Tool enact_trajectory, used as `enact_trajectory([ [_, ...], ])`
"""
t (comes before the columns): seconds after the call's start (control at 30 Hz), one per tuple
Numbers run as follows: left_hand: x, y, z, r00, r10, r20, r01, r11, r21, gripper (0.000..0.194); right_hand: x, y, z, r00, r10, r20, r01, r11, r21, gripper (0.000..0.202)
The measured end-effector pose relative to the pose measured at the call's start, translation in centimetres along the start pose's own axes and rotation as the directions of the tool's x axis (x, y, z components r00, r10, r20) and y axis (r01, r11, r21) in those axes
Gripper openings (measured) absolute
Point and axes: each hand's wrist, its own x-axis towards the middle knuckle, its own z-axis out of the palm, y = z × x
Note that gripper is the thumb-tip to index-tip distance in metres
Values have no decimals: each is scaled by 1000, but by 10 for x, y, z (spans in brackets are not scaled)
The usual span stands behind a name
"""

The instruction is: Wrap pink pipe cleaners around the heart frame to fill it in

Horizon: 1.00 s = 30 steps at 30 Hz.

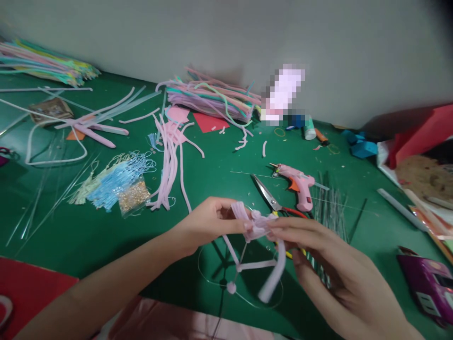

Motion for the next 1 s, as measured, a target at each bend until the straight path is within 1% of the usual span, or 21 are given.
enact_trajectory([
  [0.1,0,1,1,1000,-9,5,9,1000,-18,11,5,2,0,991,-112,-75,101,986,-131,27],
  [0.2,-1,2,1,1000,-9,1,9,1000,-15,11,12,4,1,973,-193,-125,164,964,-208,23],
  [0.27,-1,2,1,1000,-2,-1,2,1000,-4,11,17,4,2,972,-177,-154,141,966,-219,23],
  [0.33,0,1,1,1000,5,-6,-5,1000,12,10,21,3,3,976,-111,-189,70,975,-209,21],
  [0.4,1,0,3,999,16,-31,-15,999,46,10,24,2,4,976,-37,-216,-9,978,-206,20],
  [0.47,1,-1,4,996,40,-75,-32,993,114,10,27,-1,5,973,-2,-229,-50,975,-217,19],
  [0.53,1,-2,6,991,77,-114,-50,974,221,10,29,-3,6,972,2,-235,-59,970,-236,18],
  [0.6,2,-2,6,987,116,-115,-70,938,339,10,29,-5,8,973,-2,-232,-59,964,-259,16],
  [0.67,1,-2,5,984,143,-105,-87,905,417,14,29,-8,10,974,-9,-224,-57,957,-283,14],
  [0.83,-3,4,7,977,167,-135,-78,861,502,20,28,-16,16,977,-26,-211,-42,950,-309,10],
  [0.9,-5,6,9,970,199,-141,-93,836,540,18,29,-19,20,978,-27,-206,-39,950,-311,9],
  [1.0,-7,5,9,960,249,-126,-136,812,567,8,33,-22,26,982,-30,-189,-32,949,-314,10],
])
